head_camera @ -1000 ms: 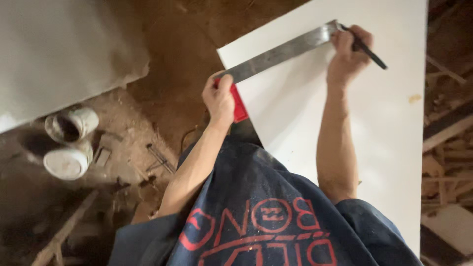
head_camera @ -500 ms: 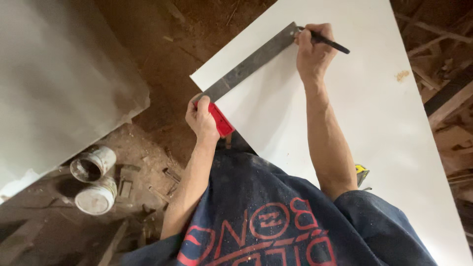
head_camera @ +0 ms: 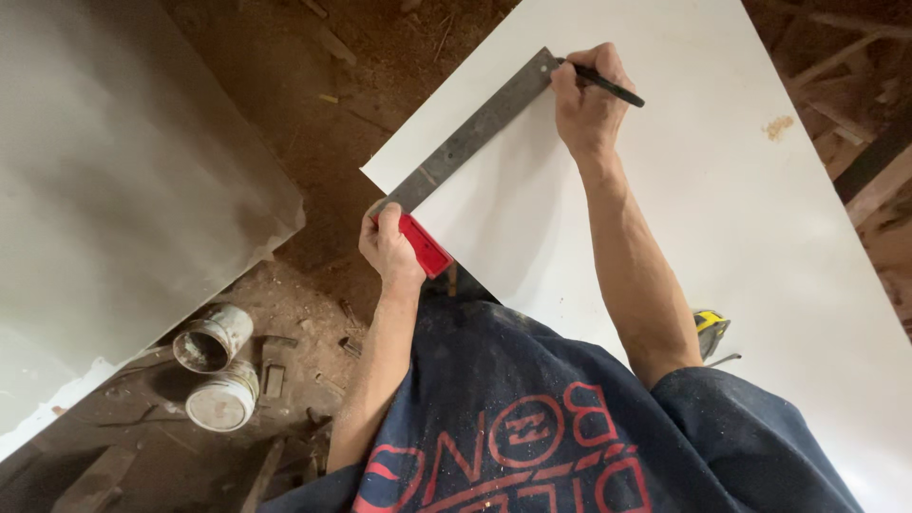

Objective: The person measures a large white panel with a tape measure, repositions the panel, and then uses a metal square and pencil to mark a straight line on the surface.

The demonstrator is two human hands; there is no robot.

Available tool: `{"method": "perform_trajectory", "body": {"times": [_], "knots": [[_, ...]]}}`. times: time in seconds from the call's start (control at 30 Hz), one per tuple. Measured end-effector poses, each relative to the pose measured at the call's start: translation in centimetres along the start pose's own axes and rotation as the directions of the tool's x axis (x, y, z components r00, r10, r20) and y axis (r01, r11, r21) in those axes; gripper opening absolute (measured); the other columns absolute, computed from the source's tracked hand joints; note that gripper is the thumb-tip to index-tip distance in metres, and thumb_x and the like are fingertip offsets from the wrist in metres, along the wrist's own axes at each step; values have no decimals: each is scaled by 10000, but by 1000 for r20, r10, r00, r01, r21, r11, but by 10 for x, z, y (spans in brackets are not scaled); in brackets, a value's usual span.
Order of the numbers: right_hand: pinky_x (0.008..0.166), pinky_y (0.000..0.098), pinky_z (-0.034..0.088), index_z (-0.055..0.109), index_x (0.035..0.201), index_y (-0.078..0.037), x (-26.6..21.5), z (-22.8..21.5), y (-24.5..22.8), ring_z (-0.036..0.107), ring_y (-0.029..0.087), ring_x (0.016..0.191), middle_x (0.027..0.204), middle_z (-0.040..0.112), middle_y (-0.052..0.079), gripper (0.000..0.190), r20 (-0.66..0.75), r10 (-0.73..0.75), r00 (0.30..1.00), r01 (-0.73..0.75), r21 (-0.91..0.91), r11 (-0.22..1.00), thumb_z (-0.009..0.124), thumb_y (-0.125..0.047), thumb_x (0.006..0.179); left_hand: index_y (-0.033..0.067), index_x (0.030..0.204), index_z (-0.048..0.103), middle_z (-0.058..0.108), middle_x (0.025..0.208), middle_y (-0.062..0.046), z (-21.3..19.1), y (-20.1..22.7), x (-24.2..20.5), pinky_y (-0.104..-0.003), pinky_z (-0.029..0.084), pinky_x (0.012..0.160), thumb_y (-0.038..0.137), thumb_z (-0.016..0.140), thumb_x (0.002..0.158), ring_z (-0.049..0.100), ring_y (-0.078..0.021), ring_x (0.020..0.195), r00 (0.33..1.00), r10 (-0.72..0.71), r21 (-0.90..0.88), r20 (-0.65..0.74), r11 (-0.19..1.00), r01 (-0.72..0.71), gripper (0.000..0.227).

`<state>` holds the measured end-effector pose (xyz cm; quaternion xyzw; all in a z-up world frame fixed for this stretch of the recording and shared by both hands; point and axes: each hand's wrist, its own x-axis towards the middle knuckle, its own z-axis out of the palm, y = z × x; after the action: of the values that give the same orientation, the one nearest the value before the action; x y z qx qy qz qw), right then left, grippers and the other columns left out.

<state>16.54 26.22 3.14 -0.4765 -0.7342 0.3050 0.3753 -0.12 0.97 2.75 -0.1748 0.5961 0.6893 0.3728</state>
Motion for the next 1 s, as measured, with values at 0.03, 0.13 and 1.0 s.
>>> {"method": "perform_trajectory", "body": {"times": [0.03,0.13,1.0], "knots": [[585,256,501,607,931,-15,1,0,0,615,98,646,768,690,54,114,-9,-33,999,33,0,999,703,7,988,-18,1030,650,668,940,-85,0,-1,1,-332,562,698,107,673,896,646,-166,784,1000,19,-1,3,1000,-19,184],[568,261,485,618,916,-23,2,-1,1,592,100,640,767,678,62,114,-11,-64,998,63,-12,998,693,22,988,-22,1038,654,668,941,-87,-2,-6,4,-328,561,707,103,676,899,646,-163,789,999,49,1,4,999,-49,188],[682,338,677,574,965,30,-25,-36,-12,745,194,761,885,667,140,33,-89,467,880,-338,572,747,605,25,976,5,1001,659,666,889,-76,-29,-20,-31,-324,536,645,127,658,901,620,-159,731,994,-94,-53,56,994,97,157]]}}
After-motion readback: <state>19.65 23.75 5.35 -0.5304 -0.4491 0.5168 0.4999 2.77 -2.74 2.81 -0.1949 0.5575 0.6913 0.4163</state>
